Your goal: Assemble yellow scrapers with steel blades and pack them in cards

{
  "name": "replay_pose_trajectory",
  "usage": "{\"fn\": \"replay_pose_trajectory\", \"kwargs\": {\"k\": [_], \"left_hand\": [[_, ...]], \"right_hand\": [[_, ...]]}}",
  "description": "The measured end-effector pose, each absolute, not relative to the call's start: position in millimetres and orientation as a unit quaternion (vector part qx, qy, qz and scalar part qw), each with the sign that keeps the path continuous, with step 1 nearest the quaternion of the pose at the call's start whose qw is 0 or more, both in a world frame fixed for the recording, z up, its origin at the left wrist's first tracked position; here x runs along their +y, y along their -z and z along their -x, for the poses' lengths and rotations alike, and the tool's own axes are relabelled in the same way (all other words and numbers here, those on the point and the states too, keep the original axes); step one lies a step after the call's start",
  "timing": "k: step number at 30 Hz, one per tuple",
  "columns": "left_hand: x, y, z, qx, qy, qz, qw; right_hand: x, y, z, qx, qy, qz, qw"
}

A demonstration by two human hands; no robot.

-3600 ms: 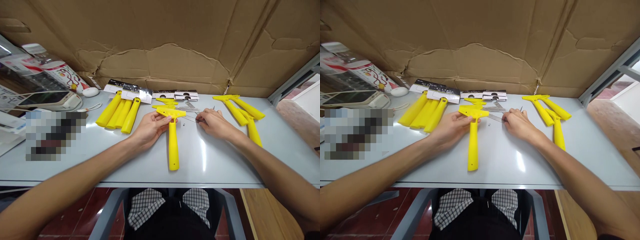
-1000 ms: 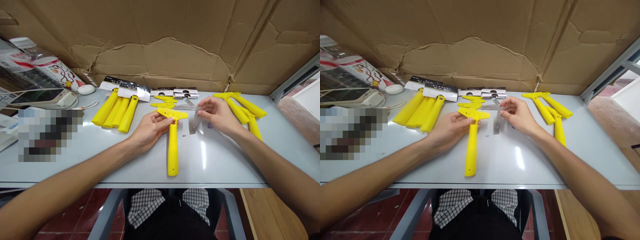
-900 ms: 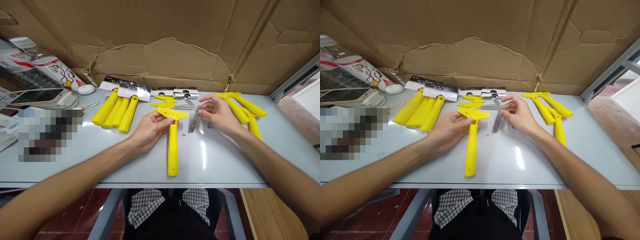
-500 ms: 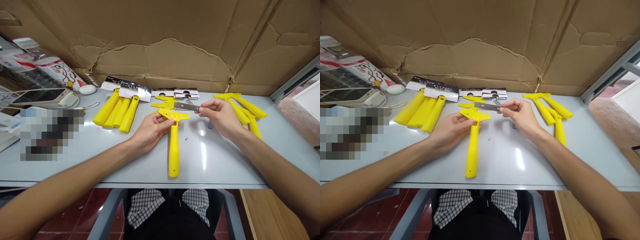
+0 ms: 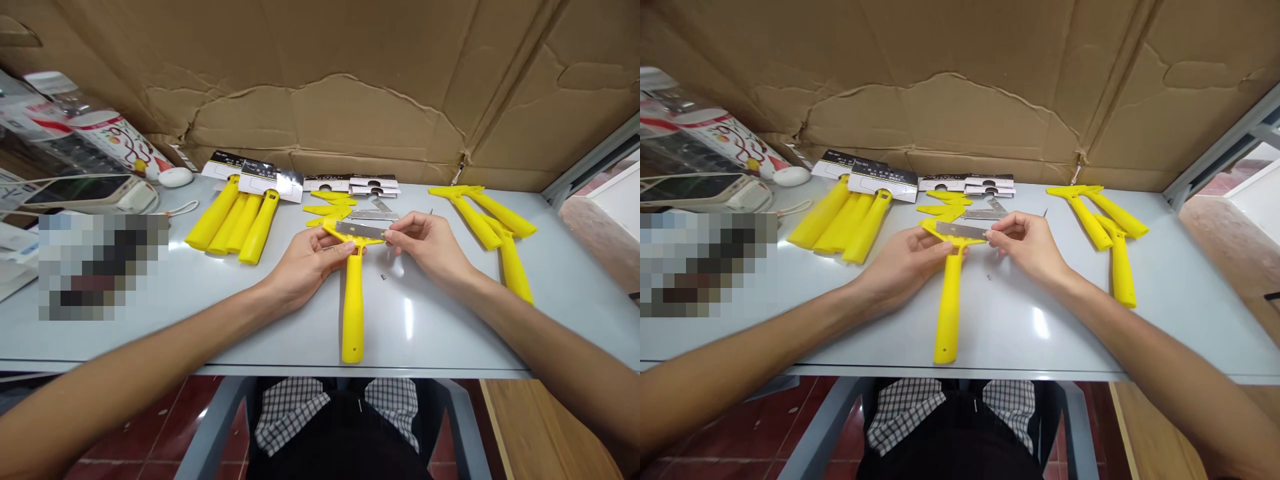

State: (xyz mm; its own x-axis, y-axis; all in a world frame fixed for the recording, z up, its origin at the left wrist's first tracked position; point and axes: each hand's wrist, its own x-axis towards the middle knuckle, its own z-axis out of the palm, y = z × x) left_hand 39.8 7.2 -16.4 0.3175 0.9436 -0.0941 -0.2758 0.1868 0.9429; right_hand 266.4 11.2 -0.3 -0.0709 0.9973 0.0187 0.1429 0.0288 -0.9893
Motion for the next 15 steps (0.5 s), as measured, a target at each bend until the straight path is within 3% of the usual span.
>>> {"fn": "replay_pose_trajectory", "kwargs": {"k": [15], "left_hand": [[-5,13,-48,0.370,-0.428,-0.503,0.654]], "right_hand": [[8,2,-261,-0.563,-0.517,0.490,0.418]]}}
